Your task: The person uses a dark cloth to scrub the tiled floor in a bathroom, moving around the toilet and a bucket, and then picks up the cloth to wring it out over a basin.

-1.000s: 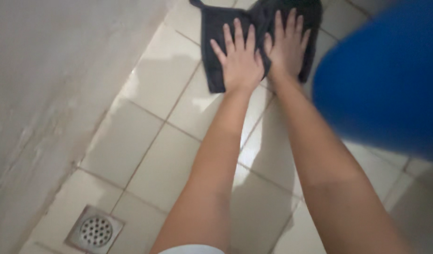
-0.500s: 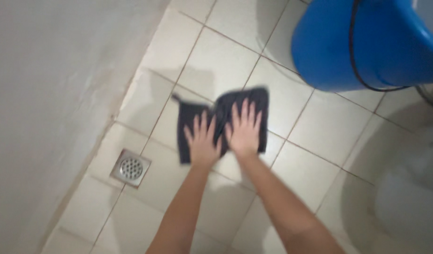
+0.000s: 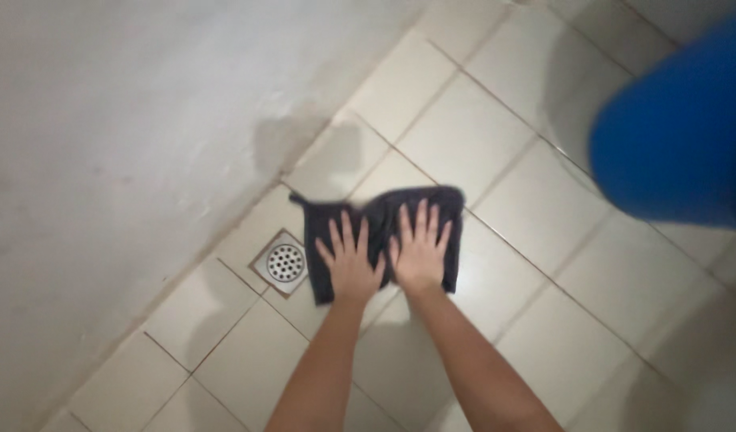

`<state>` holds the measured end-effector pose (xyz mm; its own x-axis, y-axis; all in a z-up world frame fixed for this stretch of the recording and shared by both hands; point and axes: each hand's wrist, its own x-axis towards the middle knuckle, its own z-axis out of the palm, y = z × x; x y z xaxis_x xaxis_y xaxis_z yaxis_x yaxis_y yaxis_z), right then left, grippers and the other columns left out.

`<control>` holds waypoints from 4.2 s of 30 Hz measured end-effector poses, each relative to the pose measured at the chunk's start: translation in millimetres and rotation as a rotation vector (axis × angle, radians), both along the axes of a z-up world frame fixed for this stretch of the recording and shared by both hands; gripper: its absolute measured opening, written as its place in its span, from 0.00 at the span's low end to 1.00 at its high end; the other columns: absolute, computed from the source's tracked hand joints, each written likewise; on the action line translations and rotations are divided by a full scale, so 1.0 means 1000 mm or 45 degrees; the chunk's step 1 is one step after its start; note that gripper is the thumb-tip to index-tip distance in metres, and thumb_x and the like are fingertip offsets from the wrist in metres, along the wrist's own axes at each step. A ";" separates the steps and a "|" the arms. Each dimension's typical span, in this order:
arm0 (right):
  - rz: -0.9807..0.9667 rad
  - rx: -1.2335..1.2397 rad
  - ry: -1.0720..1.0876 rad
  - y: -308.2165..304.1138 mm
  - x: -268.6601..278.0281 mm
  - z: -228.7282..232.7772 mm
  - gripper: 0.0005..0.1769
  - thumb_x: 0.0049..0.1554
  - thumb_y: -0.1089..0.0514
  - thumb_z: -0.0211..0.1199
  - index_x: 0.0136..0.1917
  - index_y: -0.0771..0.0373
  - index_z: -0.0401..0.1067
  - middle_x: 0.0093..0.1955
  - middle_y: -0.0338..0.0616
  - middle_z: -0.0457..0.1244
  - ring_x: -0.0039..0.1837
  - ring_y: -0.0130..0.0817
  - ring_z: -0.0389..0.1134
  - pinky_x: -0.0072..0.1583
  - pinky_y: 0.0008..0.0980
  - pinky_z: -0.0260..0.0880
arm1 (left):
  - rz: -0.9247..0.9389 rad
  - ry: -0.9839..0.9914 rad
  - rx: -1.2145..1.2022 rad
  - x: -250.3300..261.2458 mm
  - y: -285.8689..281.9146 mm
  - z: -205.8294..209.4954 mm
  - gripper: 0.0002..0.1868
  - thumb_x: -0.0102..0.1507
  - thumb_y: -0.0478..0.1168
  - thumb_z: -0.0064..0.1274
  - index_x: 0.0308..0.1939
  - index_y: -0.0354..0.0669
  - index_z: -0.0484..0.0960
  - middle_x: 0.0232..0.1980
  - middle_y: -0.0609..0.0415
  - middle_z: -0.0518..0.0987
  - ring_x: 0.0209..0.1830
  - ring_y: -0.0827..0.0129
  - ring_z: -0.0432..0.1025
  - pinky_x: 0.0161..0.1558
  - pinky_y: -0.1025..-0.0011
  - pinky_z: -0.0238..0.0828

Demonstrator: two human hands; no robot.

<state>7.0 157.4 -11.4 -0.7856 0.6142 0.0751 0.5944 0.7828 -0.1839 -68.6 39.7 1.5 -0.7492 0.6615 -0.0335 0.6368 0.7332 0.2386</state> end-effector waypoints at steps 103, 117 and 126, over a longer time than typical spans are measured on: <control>-0.144 0.096 0.281 0.221 -0.120 -0.003 0.42 0.61 0.41 0.57 0.83 0.55 0.51 0.86 0.51 0.40 0.85 0.52 0.37 0.80 0.62 0.31 | -0.069 0.265 0.325 -0.064 0.204 -0.019 0.47 0.58 0.54 0.48 0.77 0.32 0.59 0.82 0.35 0.44 0.83 0.40 0.35 0.76 0.31 0.30; -0.328 0.115 0.355 0.196 -0.060 -0.009 0.35 0.64 0.48 0.53 0.82 0.56 0.55 0.86 0.50 0.45 0.85 0.50 0.43 0.81 0.55 0.38 | -0.612 0.161 0.206 -0.067 0.201 -0.018 0.48 0.53 0.54 0.57 0.74 0.35 0.64 0.80 0.37 0.53 0.84 0.42 0.38 0.76 0.32 0.27; -0.441 -0.002 0.179 0.078 0.123 -0.009 0.40 0.60 0.46 0.55 0.82 0.57 0.52 0.85 0.52 0.43 0.84 0.53 0.41 0.80 0.58 0.35 | -0.824 0.033 0.059 0.077 0.095 -0.017 0.52 0.50 0.64 0.57 0.73 0.39 0.66 0.81 0.36 0.50 0.82 0.42 0.38 0.73 0.30 0.27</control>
